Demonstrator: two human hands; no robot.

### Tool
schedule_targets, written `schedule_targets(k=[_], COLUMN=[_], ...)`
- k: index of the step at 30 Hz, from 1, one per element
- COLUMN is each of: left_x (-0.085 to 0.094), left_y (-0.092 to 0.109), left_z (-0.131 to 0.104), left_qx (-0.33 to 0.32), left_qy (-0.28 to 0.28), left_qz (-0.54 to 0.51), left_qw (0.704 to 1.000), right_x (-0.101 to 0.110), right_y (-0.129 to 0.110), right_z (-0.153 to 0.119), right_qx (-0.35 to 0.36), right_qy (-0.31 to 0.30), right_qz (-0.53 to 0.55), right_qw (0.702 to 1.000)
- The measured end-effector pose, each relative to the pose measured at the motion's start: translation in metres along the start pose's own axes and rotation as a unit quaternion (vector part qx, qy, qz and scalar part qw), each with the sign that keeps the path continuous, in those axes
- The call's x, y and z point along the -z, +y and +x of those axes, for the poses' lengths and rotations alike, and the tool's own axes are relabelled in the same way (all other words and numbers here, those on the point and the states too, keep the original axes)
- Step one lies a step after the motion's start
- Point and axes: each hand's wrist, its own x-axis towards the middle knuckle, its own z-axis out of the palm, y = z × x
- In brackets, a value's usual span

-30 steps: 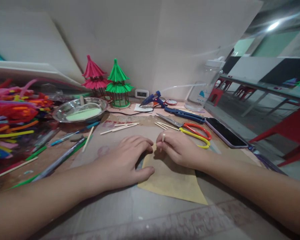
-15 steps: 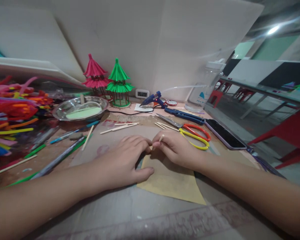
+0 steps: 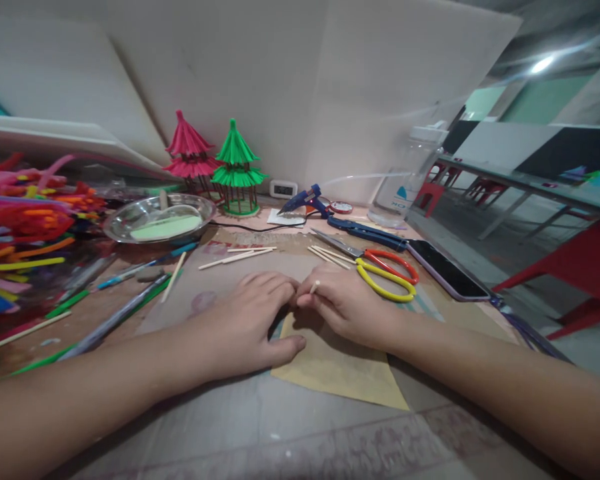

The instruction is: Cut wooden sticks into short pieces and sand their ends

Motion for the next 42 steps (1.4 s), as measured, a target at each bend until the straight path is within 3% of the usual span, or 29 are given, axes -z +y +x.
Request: schedule_targets(k=[3,8,19,28,32,35,42], left_x=[-0.0006,-0.0003,0.0005,-0.0005,-0.0004,-0.0002,-0.0002], left_y=[-0.0006,0.0001,0.0023,0.0012,0.0015,0.0017,0.0008], left_z=[0.0002,-0.0002,-0.0006,-0.0008,-0.0002,0.0006,0.0], left_qx=[0.004,0.012,0.006,0.002,0.002,-0.004,-0.013], left_qy=[0.003,-0.004,-0.002,-0.005,-0.009,-0.003,0.003], left_qz=[0.004,-0.001,0.008,0.013,0.02,0.02,0.015], left_qw=[1.0,1.0,1.0,1.0,1.0,1.0,1.0], right_x=[0.0003,0.002,0.0007,0.0016,0.0011,0.0013,0.0019], right_y=[0.001,0.0023,0.0042,0.0058,0.0043,0.0037,-0.0001], right_z=[0.0014,0.0046,0.0017,0.0049,0.0044,0.0035,0.0031], right_qx=[-0.019,-0.02,0.013,-0.023,0.009,-0.008,-0.003], right_qy=[0.013,0.019,0.019,0.016,0.009,0.015,0.005], right_qz=[-0.02,0.06,-0.026,0.022,0.054,0.017,0.05], right_qw=[1.0,0.998,0.999,0.999,0.998,1.0,0.999])
